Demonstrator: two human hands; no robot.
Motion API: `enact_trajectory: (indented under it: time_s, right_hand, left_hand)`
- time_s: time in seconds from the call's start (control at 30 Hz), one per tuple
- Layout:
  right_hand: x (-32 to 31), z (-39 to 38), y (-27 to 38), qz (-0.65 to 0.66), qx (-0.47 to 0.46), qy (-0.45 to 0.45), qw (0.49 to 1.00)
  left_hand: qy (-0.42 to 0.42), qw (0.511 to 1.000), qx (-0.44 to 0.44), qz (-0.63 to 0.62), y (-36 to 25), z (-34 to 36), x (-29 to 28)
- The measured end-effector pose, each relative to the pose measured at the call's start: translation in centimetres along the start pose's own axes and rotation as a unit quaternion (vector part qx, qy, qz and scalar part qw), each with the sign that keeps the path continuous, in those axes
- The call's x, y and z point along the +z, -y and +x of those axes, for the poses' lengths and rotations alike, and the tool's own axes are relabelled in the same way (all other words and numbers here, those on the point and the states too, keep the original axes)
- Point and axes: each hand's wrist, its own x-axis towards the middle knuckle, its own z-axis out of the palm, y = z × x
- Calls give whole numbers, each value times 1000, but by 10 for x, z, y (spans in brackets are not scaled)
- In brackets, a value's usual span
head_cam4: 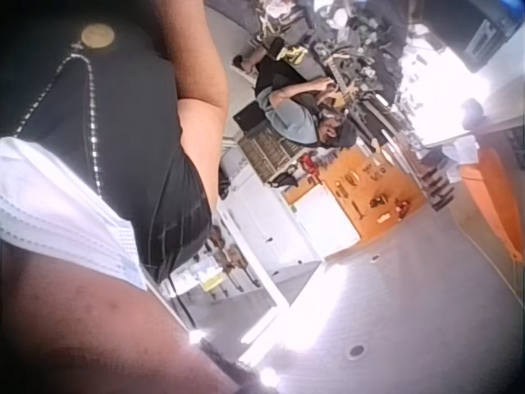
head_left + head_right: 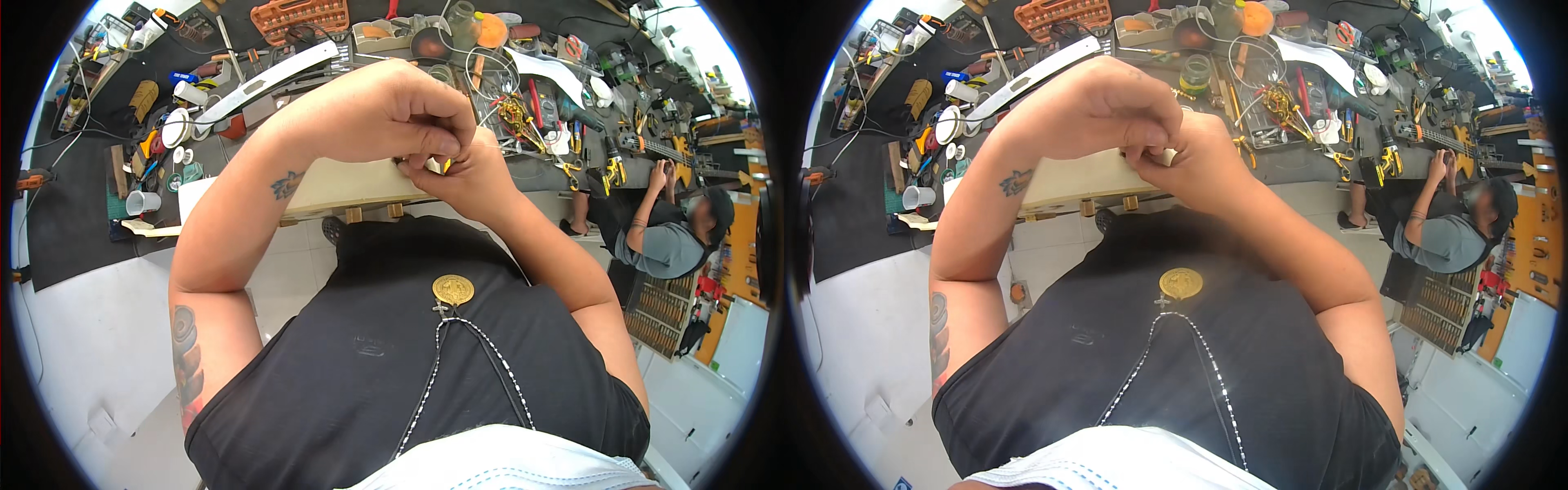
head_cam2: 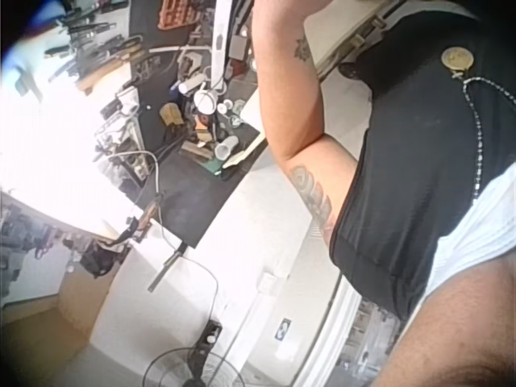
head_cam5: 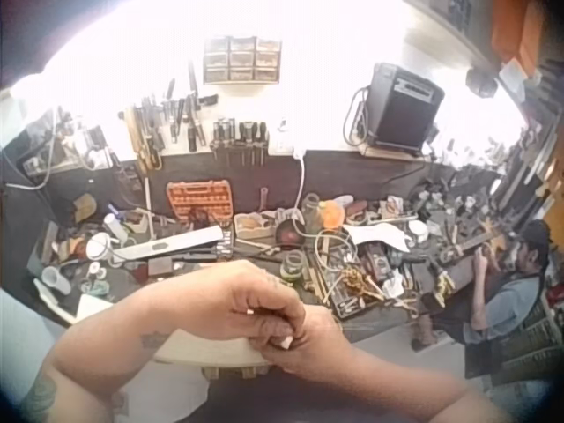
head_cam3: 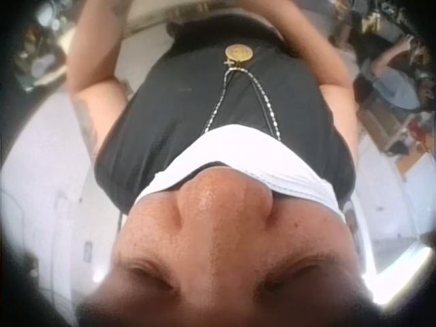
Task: The person works on the electronics of a white hollow-body electric guitar in a workshop. They manipulate wires and components inside the guitar's f-hole, then remove the backplate to access the internal cavity. The person uses a soldering iron to work on the wiring and handles small metal parts and screws.
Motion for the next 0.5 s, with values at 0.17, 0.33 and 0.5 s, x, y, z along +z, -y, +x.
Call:
enact_trajectory:
  time_s: [0.17, 0.33, 0.5]
  right_hand:
    - [-2, -2, 7, -42, -17, -1, 999]
    - [3, -3, -2, -114, -96, -38, 988]
    - [5, -7, -2, -91, -62, -36, 993]
  left_hand:
    - [-2, 1000, -5, -5, 0, 0, 1]
    - [-7, 1000, 2, -13, 2, -1, 2]
    - [-11, 1000, 19, 13, 3, -1, 1]
